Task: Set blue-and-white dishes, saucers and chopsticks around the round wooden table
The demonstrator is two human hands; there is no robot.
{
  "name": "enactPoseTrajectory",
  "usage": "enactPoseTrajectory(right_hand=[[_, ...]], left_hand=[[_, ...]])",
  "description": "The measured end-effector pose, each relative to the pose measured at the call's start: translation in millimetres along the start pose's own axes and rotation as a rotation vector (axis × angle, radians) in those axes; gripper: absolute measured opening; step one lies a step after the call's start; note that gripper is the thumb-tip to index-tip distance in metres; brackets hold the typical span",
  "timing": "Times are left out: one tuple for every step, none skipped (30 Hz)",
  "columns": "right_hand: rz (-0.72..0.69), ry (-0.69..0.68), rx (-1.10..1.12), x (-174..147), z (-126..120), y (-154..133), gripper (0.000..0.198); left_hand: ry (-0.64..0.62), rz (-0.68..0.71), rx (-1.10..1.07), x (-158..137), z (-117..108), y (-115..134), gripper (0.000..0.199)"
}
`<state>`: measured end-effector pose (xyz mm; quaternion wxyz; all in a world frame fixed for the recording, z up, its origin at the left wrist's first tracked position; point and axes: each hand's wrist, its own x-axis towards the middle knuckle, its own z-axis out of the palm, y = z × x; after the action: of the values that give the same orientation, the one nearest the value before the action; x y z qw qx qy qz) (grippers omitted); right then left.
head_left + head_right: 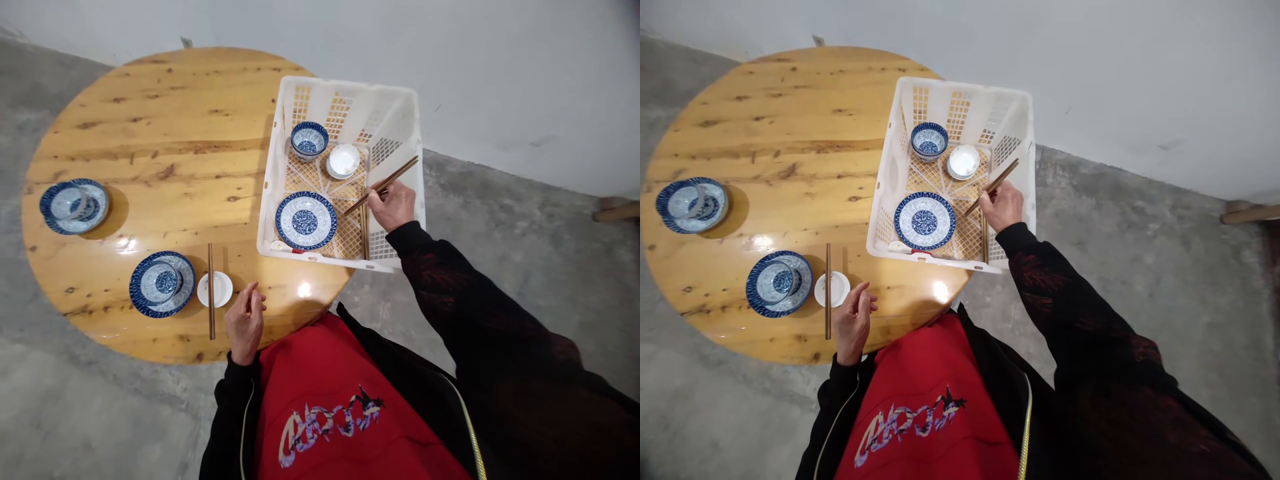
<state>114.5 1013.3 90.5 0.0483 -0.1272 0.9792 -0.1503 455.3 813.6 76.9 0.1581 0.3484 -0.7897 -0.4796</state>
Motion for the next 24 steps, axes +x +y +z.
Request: enactPoseTrajectory(right_hand=[[-0.009, 0.041, 0.042, -2, 1, 0, 0.038], [-0.018, 0.071, 0.076, -3, 1, -1, 0.036], [-0.025, 0.081, 0.095, -4, 1, -1, 0.035], [-0.031, 0.086, 0.104, -4, 1, -3, 0.035], [-0.035, 0.087, 0.105, -4, 0, -4, 0.035], [-0.037, 0.083, 0.097, -3, 0, -6, 0.035], [-0.036, 0.074, 0.082, -2, 0, -8, 0.034], [-0.033, 0.064, 0.062, -1, 1, -9, 0.034], [-0.03, 0.053, 0.041, 0, 1, -10, 0.034], [-0.024, 0.044, 0.022, 1, 3, -10, 0.034], [-0.02, 0.036, 0.009, 1, 4, -11, 0.034], [-0.019, 0.03, 0.002, 2, 5, -10, 0.034], [-0.024, 0.028, 0.003, 3, 7, -10, 0.034], [-0.035, 0.028, 0.009, 3, 8, -10, 0.034], [-0.048, 0.03, 0.016, 4, 9, -9, 0.033], [-0.062, 0.034, 0.023, 4, 10, -9, 0.033], [-0.077, 0.038, 0.029, 4, 11, -8, 0.032], [-0.091, 0.045, 0.033, 4, 12, -8, 0.031], [-0.104, 0.053, 0.037, 5, 13, -8, 0.03], [-0.114, 0.059, 0.04, 5, 15, -8, 0.029], [-0.121, 0.064, 0.043, 6, 17, -8, 0.028], [-0.127, 0.068, 0.052, 7, 18, -8, 0.027], [-0.134, 0.073, 0.067, 8, 20, -8, 0.025], [-0.139, 0.08, 0.088, 10, 21, -9, 0.023]], left_hand=[[0.004, 0.0, -0.001, 0, -1, 0, 0.035], [0.005, 0.001, -0.003, 0, -1, 1, 0.035], [0.004, -0.001, -0.004, 0, -1, 1, 0.035], [0.002, -0.002, -0.004, 0, -1, 2, 0.035], [0.0, -0.003, -0.003, 1, -1, 3, 0.035], [-0.002, -0.005, -0.001, 1, 0, 3, 0.035], [-0.004, -0.008, 0.001, 1, 1, 4, 0.035], [-0.006, -0.009, 0.003, 2, 1, 5, 0.036], [-0.009, -0.01, 0.004, 2, 2, 5, 0.036], [-0.012, -0.011, 0.005, 1, 3, 6, 0.036], [-0.016, -0.011, 0.005, 1, 3, 6, 0.036], [-0.019, -0.011, 0.007, 1, 4, 5, 0.036], [-0.02, -0.009, 0.009, 0, 4, 5, 0.036], [-0.019, -0.006, 0.01, 0, 3, 4, 0.036], [-0.016, -0.001, 0.01, 0, 3, 4, 0.035], [-0.012, 0.006, 0.01, 1, 1, 5, 0.035], [-0.007, 0.016, 0.012, 3, -1, 6, 0.035], [-0.002, 0.03, 0.017, 5, -3, 8, 0.035], [0.004, 0.051, 0.027, 9, -6, 12, 0.034], [0.008, 0.079, 0.045, 14, -9, 16, 0.033], [0.012, 0.113, 0.067, 21, -13, 22, 0.032], [0.013, 0.155, 0.088, 29, -16, 30, 0.031], [0.011, 0.199, 0.105, 37, -19, 39, 0.031], [0.009, 0.246, 0.119, 47, -21, 48, 0.03]])
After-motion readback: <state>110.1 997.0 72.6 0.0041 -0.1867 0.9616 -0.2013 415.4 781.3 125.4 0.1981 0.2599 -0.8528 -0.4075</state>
